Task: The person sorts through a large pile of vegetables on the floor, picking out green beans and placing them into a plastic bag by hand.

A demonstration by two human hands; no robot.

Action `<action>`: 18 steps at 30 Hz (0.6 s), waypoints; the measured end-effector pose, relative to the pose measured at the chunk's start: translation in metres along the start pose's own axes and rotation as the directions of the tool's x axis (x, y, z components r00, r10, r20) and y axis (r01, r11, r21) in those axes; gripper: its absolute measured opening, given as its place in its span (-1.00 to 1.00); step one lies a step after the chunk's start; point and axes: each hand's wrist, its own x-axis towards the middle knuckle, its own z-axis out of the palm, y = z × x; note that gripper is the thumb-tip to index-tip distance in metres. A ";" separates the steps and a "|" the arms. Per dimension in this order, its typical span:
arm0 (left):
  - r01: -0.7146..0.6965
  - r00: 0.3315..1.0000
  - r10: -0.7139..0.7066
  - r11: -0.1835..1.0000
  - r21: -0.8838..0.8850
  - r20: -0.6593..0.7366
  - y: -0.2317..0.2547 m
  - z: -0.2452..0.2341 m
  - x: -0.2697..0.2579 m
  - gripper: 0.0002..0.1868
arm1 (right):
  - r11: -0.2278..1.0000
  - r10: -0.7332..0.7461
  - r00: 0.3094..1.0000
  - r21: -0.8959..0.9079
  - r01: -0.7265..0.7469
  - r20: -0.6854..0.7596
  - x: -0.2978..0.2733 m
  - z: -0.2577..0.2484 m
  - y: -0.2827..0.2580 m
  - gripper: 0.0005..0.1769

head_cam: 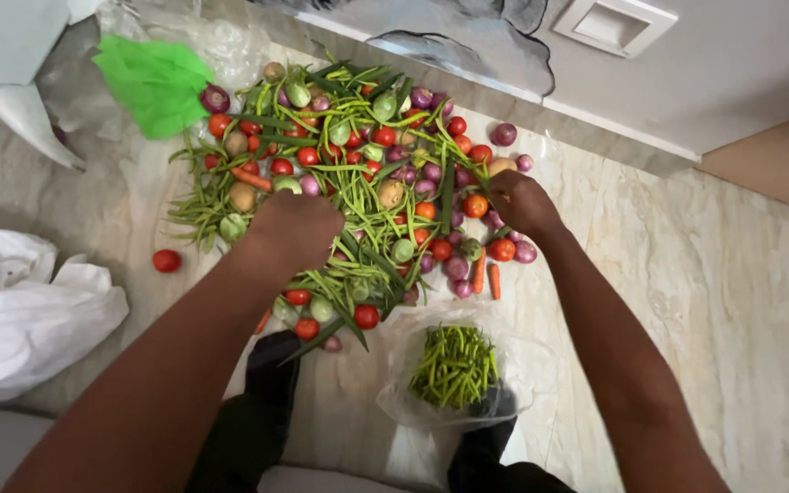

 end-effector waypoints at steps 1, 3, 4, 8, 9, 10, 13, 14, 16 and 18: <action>-0.014 1.000 0.014 1.000 0.021 -0.005 0.001 -0.003 -0.003 -0.79 | 1.000 -0.013 1.000 0.002 0.013 0.019 -0.009 -0.008 -0.011 -0.84; 0.009 1.000 -0.008 0.999 0.036 -0.025 0.003 -0.010 -0.012 -0.77 | 0.997 0.032 0.996 0.065 -0.038 0.089 -0.028 -0.012 -0.032 -0.85; 0.016 0.999 -0.015 0.999 0.041 -0.031 0.005 -0.016 -0.016 -0.77 | 0.987 0.092 0.985 0.121 -0.110 0.145 -0.039 -0.013 -0.040 -0.84; 0.129 0.989 -0.125 0.991 -0.038 0.080 0.012 -0.039 -0.024 -0.71 | 0.913 0.041 0.940 0.370 -0.172 0.338 -0.074 -0.002 -0.056 -0.80; 0.094 0.994 -0.093 0.995 -0.012 0.062 0.012 -0.042 -0.027 -0.72 | 0.930 -0.033 0.929 0.351 -0.106 0.368 -0.085 0.003 -0.059 -0.77; 0.062 0.997 -0.063 0.998 0.018 0.038 0.013 -0.046 -0.029 -0.72 | 0.942 -0.108 0.913 0.334 -0.032 0.393 -0.092 0.006 -0.061 -0.74; 0.048 0.997 -0.049 0.999 -0.013 -0.053 0.017 -0.053 -0.038 -0.73 | 0.974 -0.152 0.836 0.222 0.037 0.528 -0.113 0.022 -0.070 -0.78; 0.082 0.994 -0.083 0.997 -0.016 -0.065 0.019 -0.058 -0.040 -0.72 | 0.984 -0.135 0.807 0.175 0.040 0.575 -0.118 0.028 -0.074 -0.81; 0.151 0.985 -0.152 0.988 -0.022 -0.084 0.025 -0.066 -0.044 -0.70 | 0.993 -0.024 0.704 0.101 -0.067 0.710 -0.129 0.037 -0.081 -0.79; 0.133 0.980 -0.134 0.991 -0.012 -0.146 0.027 -0.071 -0.055 -0.70 | 0.998 0.008 0.625 0.036 -0.058 0.781 -0.138 0.048 -0.088 -0.76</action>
